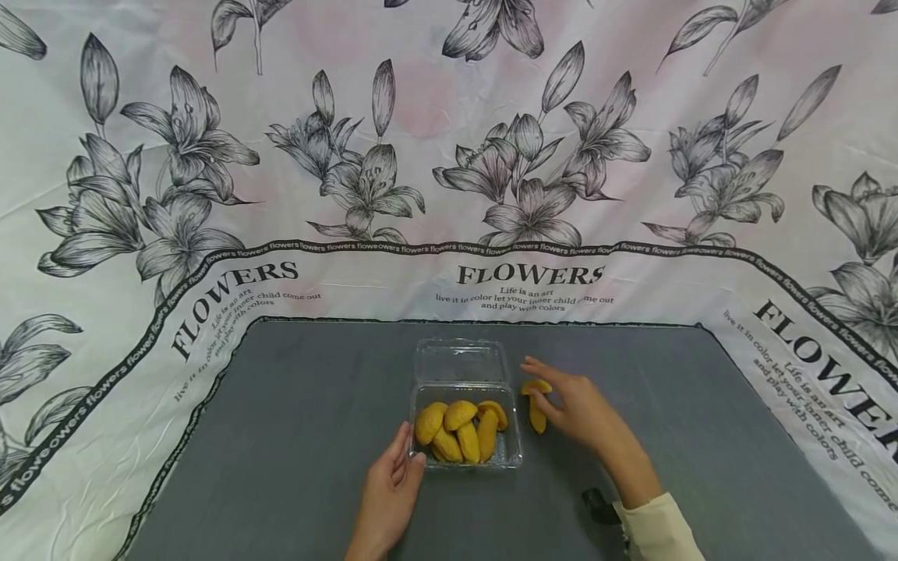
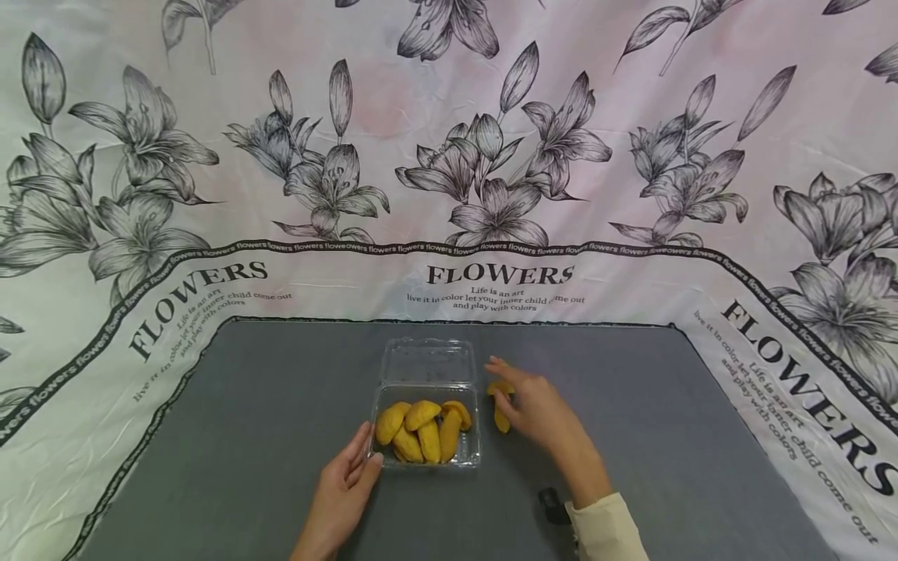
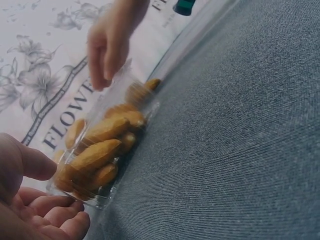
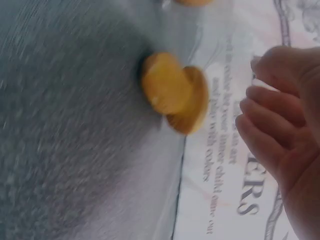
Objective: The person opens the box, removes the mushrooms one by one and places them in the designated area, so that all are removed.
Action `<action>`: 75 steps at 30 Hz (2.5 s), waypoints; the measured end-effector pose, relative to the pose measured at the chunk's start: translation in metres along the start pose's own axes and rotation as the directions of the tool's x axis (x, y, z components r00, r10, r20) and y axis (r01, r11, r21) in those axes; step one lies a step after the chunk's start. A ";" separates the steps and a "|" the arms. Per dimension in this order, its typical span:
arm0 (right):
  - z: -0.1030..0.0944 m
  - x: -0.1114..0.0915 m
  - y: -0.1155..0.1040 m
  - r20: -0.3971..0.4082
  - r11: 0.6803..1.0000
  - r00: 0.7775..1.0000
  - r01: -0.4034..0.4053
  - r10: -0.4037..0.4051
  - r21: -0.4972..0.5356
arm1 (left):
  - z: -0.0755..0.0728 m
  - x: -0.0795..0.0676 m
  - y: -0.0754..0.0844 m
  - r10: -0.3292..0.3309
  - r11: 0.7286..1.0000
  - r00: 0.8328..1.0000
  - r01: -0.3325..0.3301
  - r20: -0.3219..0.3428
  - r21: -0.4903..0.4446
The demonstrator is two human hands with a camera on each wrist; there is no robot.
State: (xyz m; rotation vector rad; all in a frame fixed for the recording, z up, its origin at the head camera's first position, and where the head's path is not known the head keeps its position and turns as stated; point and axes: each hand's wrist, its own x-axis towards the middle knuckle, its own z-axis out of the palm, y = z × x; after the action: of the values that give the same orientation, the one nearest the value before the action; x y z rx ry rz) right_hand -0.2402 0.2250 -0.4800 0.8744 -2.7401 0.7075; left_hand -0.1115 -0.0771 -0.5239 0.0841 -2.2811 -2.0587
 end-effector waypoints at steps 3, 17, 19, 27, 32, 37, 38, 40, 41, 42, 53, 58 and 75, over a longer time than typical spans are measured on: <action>-0.004 0.001 -0.012 0.031 0.998 0.999 0.015 -0.017 0.064 | 0.000 0.000 0.001 0.009 1.000 1.000 -0.009 0.003 -0.001; 0.004 0.006 -0.041 0.129 0.967 0.969 0.185 -0.210 0.177 | 0.003 0.002 0.001 -0.036 0.999 0.999 0.036 0.000 0.009; 0.007 0.007 -0.045 0.141 0.960 0.963 0.201 -0.230 0.194 | 0.004 0.001 0.002 -0.046 0.999 0.999 0.046 0.000 0.011; 0.025 0.012 -0.057 0.242 0.953 0.944 0.159 -0.223 0.257 | 0.001 0.001 0.002 -0.061 0.998 0.998 0.061 -0.005 0.011; 0.034 0.013 -0.061 0.234 0.958 0.948 0.156 -0.214 0.242 | 0.000 0.001 0.003 -0.060 0.998 0.998 0.060 0.007 0.013; 0.041 0.014 -0.061 0.218 0.964 0.954 0.159 -0.206 0.214 | 0.000 0.001 0.003 -0.060 0.998 0.998 0.060 0.011 0.015; 0.042 0.015 -0.061 0.213 0.964 0.955 0.161 -0.206 0.211 | 0.001 0.001 0.003 -0.060 0.998 0.998 0.060 0.011 0.014; 0.043 0.015 -0.061 0.197 0.964 0.957 0.173 -0.212 0.201 | 0.001 0.001 0.002 -0.058 0.998 0.998 0.057 0.012 0.010; 0.044 0.014 -0.061 0.187 0.965 0.959 0.177 -0.214 0.195 | 0.002 0.001 0.002 -0.056 0.998 0.998 0.056 0.013 0.008; 0.044 0.014 -0.061 0.177 0.966 0.961 0.178 -0.211 0.186 | 0.002 0.001 0.002 -0.055 0.998 0.998 0.055 0.015 0.006; 0.039 0.009 -0.061 0.017 0.965 0.979 0.199 -0.205 0.173 | 0.002 0.000 0.001 -0.014 1.000 1.000 0.014 0.007 -0.028; 0.028 0.003 -0.053 -0.089 0.962 0.982 0.182 -0.167 0.205 | 0.001 -0.001 0.001 -0.002 0.999 1.000 0.002 0.002 -0.033; -0.009 -0.031 -0.008 -0.245 0.984 0.969 0.021 0.023 0.175 | 0.002 -0.001 -0.003 0.036 0.999 0.999 -0.036 -0.010 -0.008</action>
State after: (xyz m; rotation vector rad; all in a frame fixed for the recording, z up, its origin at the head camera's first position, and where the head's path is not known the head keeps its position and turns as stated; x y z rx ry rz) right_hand -0.2104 0.2388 -0.4785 0.7604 -2.4874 0.9994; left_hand -0.1112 -0.0751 -0.5272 0.0528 -2.2516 -2.0454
